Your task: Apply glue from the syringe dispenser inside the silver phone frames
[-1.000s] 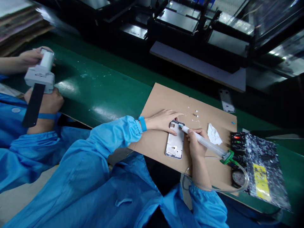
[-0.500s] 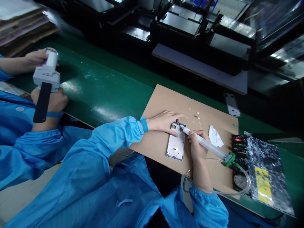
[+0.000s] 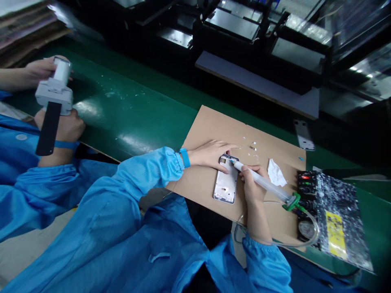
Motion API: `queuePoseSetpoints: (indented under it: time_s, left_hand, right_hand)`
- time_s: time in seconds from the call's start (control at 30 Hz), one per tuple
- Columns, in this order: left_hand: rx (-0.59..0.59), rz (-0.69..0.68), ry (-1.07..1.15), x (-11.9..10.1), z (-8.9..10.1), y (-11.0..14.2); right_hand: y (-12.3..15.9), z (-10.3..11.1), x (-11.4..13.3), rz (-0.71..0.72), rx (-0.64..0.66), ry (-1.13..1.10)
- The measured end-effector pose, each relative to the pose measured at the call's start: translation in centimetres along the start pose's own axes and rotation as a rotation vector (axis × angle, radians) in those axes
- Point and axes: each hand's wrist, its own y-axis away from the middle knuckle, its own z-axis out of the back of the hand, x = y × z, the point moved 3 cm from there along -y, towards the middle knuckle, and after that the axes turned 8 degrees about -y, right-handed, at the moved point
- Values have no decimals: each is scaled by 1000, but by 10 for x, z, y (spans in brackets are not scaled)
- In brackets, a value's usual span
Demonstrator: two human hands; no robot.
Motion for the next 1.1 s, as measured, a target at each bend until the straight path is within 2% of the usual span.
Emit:
queuePoseSetpoints:
  time_s: [1.1]
  left_hand:
    - [7, 0, -6, -2, 1, -1]
  right_hand:
    - [0, -2, 5, -10, 26, 44]
